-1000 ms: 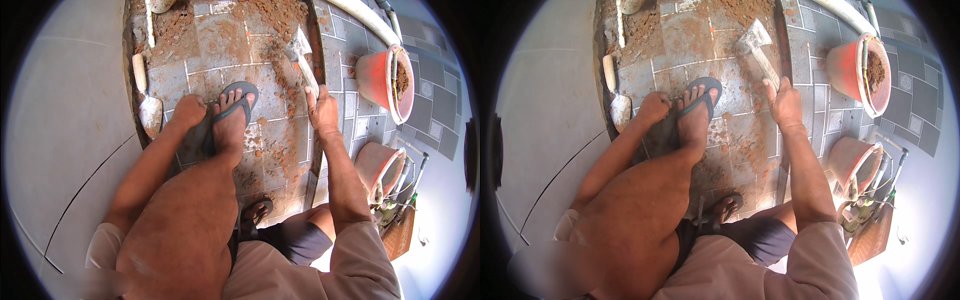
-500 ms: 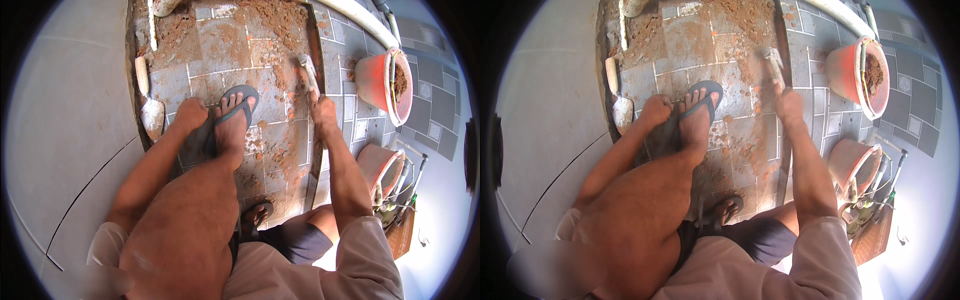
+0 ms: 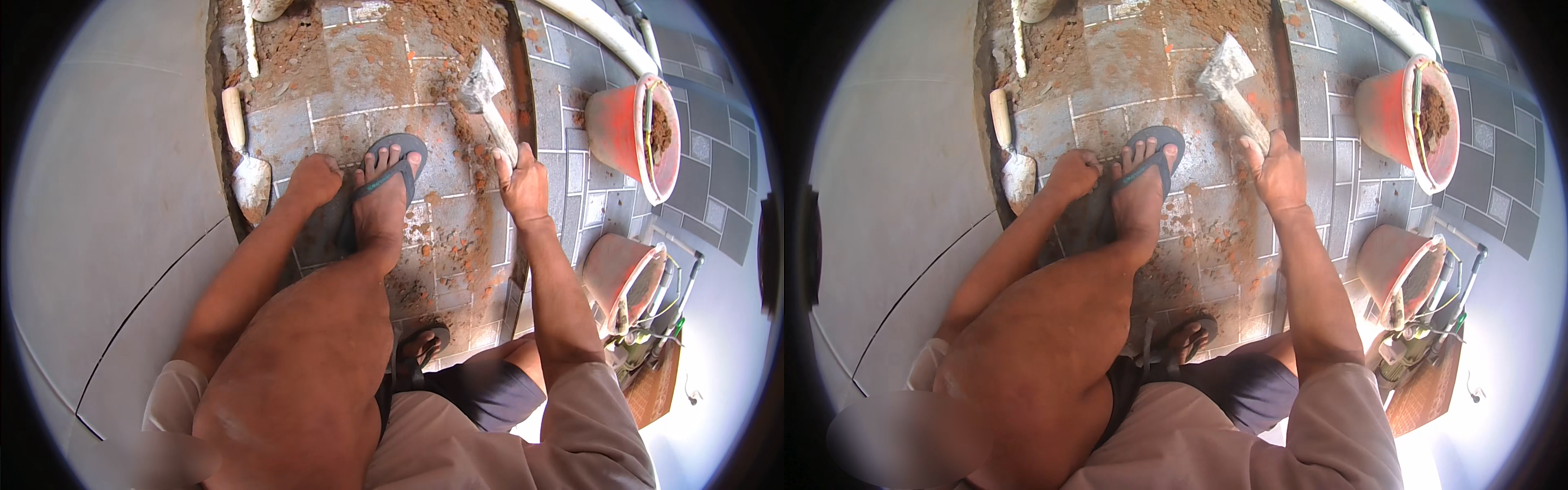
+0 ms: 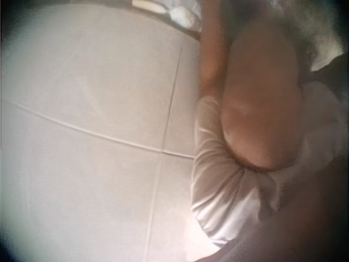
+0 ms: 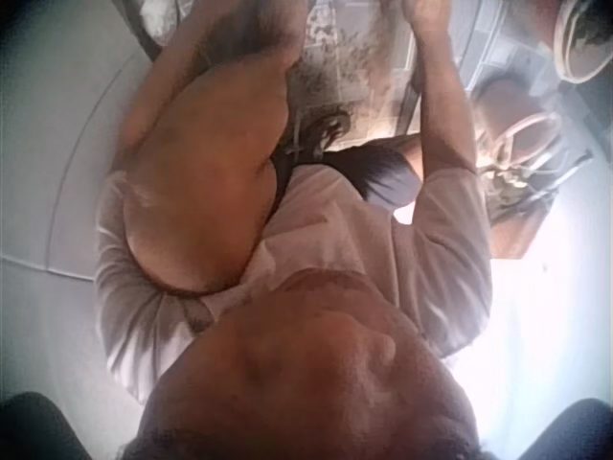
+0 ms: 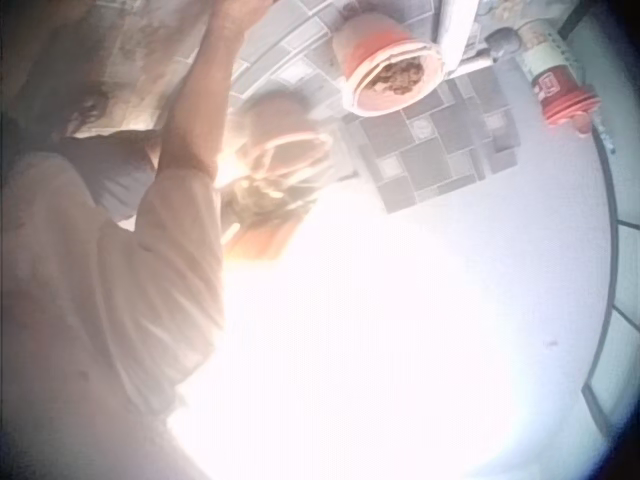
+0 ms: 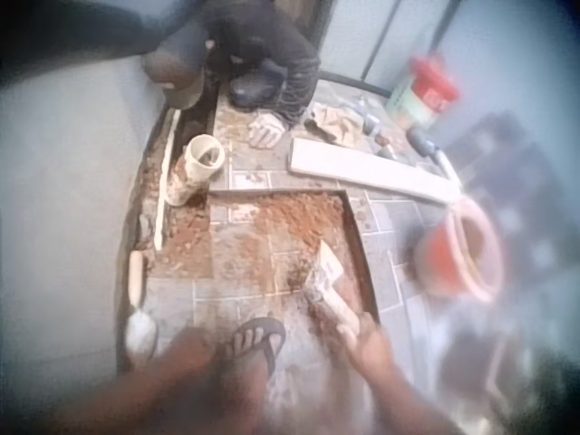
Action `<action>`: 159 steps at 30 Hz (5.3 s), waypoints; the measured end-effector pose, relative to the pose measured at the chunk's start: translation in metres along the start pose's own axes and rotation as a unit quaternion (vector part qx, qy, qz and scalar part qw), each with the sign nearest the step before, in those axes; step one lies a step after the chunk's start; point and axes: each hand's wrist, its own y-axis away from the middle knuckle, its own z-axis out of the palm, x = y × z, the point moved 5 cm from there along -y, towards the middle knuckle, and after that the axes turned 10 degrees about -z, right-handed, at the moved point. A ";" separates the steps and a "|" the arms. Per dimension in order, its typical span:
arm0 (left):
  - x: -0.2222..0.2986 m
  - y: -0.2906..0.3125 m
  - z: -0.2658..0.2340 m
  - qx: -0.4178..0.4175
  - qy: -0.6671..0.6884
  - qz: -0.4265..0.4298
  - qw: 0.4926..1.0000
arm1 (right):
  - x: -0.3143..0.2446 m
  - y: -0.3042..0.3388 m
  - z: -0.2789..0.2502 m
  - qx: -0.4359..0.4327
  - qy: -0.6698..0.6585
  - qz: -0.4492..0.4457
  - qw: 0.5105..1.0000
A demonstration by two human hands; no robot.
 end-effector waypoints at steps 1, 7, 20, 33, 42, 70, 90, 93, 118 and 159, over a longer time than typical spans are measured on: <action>-0.003 0.000 0.000 -0.008 0.012 -0.005 1.000 | 0.009 -0.001 0.005 -0.022 -0.018 0.059 0.998; 0.001 0.003 0.003 0.002 -0.001 -0.001 1.000 | 0.008 -0.003 0.005 -0.057 0.002 0.125 0.991; 0.002 0.002 -0.001 -0.011 -0.001 -0.005 1.000 | -0.003 0.007 0.011 -0.014 -0.018 0.045 0.999; 0.014 -0.008 0.003 -0.011 -0.011 0.012 1.000 | 0.067 0.006 0.030 -0.054 0.022 0.202 0.978; 0.012 -0.005 0.003 -0.007 -0.011 0.012 1.000 | 0.061 0.012 0.031 -0.015 -0.003 0.204 0.979; 0.011 0.002 0.004 -0.014 -0.037 0.000 0.999 | 0.060 0.043 0.060 0.015 0.007 0.199 0.980; 0.011 -0.002 0.001 0.007 -0.035 0.014 0.999 | 0.057 0.031 0.060 -0.007 0.028 0.247 0.969; 0.012 0.003 0.002 0.014 -0.047 0.021 0.999 | 0.035 0.029 0.057 0.020 -0.020 0.164 0.986; 0.013 0.003 0.004 0.001 -0.036 0.003 0.999 | 0.071 0.041 0.064 -0.018 -0.013 0.276 0.961; 0.006 0.007 0.007 -0.086 0.030 0.002 0.996 | 0.070 0.238 -0.060 0.142 -0.207 0.412 0.876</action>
